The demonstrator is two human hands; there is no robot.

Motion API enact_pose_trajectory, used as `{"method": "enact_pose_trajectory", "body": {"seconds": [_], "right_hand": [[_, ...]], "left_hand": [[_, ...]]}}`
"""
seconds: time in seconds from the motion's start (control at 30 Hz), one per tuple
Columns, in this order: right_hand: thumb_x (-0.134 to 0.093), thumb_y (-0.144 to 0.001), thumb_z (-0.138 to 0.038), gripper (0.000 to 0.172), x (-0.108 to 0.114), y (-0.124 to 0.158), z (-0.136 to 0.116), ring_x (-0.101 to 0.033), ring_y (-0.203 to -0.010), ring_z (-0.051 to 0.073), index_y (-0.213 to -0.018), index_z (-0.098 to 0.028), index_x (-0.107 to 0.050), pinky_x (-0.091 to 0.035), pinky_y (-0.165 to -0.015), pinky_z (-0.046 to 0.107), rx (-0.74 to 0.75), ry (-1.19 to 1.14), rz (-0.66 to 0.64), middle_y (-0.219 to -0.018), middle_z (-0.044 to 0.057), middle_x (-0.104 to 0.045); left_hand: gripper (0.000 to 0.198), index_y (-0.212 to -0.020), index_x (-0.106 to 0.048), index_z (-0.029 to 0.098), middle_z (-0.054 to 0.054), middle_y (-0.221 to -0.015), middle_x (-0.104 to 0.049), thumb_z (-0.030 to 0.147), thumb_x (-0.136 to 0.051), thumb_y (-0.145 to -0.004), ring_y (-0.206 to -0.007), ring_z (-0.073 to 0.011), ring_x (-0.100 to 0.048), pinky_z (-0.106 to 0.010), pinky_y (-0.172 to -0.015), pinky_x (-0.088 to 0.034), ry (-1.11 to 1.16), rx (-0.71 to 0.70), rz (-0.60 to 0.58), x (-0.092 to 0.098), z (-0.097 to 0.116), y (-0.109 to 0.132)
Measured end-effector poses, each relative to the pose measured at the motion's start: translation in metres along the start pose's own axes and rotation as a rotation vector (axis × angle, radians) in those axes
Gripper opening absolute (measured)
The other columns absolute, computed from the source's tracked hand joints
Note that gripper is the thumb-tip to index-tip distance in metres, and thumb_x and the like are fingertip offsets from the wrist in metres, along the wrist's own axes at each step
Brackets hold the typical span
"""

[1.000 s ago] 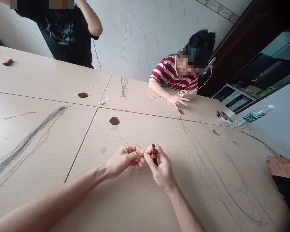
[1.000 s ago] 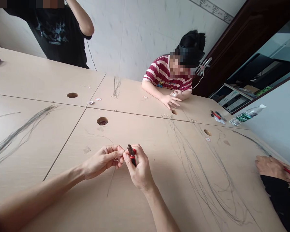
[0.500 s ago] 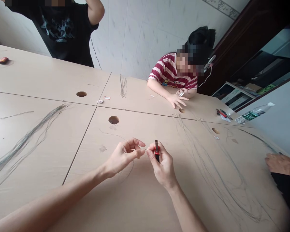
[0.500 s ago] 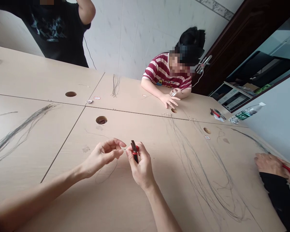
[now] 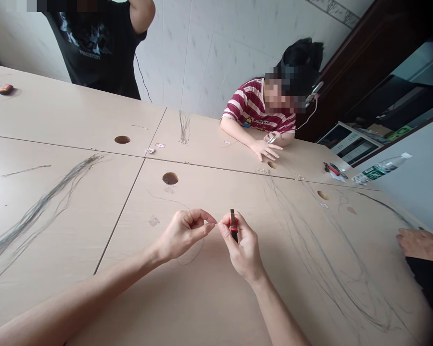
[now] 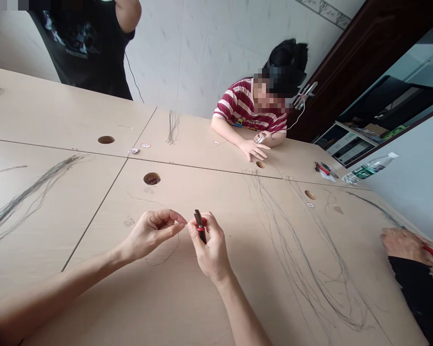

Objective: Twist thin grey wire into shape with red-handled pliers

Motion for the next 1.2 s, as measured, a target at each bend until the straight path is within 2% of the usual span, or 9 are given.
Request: {"method": "enact_pose_trajectory", "body": {"seconds": [0.43,0.73,1.03,1.2], "right_hand": [[-0.052,-0.094,-0.026,0.011,-0.0013,-0.0011,0.0003,-0.046,-0.069,0.012,-0.084,-0.021,-0.052,-0.039,-0.068,0.024,0.015,-0.001,-0.005,-0.077,-0.002,-0.050],[-0.055,-0.093,-0.027,0.008,-0.0008,-0.0002,-0.0007,-0.048,-0.070,0.012,-0.087,-0.021,-0.054,-0.041,-0.069,0.024,-0.020,-0.033,-0.002,-0.078,-0.002,-0.051],[-0.053,-0.093,-0.027,0.013,0.0010,-0.0009,-0.0022,-0.045,-0.067,0.012,-0.082,-0.020,-0.052,-0.038,-0.066,0.025,-0.012,0.002,-0.017,-0.075,-0.002,-0.049],[-0.052,-0.094,-0.027,0.013,0.0006,0.0000,-0.0020,-0.044,-0.065,0.012,-0.082,-0.021,-0.051,-0.038,-0.064,0.025,-0.011,0.009,-0.027,-0.074,-0.002,-0.047]], "left_hand": [[0.028,-0.084,-0.068,0.014,0.010,-0.050,-0.025,0.042,-0.062,-0.084,-0.047,-0.0063,-0.020,-0.021,-0.044,-0.018,0.004,-0.005,-0.020,0.0001,-0.0006,0.0004],[0.034,-0.081,-0.064,0.013,0.006,-0.055,-0.035,0.047,-0.057,-0.086,-0.050,-0.0073,-0.023,-0.022,-0.045,-0.019,0.036,0.012,-0.013,-0.0004,-0.0022,0.0001],[0.033,-0.082,-0.064,0.013,0.007,-0.053,-0.032,0.045,-0.057,-0.087,-0.050,-0.0073,-0.022,-0.023,-0.046,-0.018,0.015,0.031,-0.016,0.0002,-0.0030,0.0000],[0.032,-0.085,-0.067,0.014,0.004,-0.059,-0.042,0.043,-0.054,-0.089,-0.053,-0.0080,-0.027,-0.023,-0.048,-0.023,0.003,0.014,-0.006,0.0012,-0.0033,0.0007]]}}
Point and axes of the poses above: each hand's wrist, its own y-axis away from the middle knuckle, its own x-axis out of the back of the hand, z = x × y, the point moved 3 cm from there along -y, towards the middle knuckle
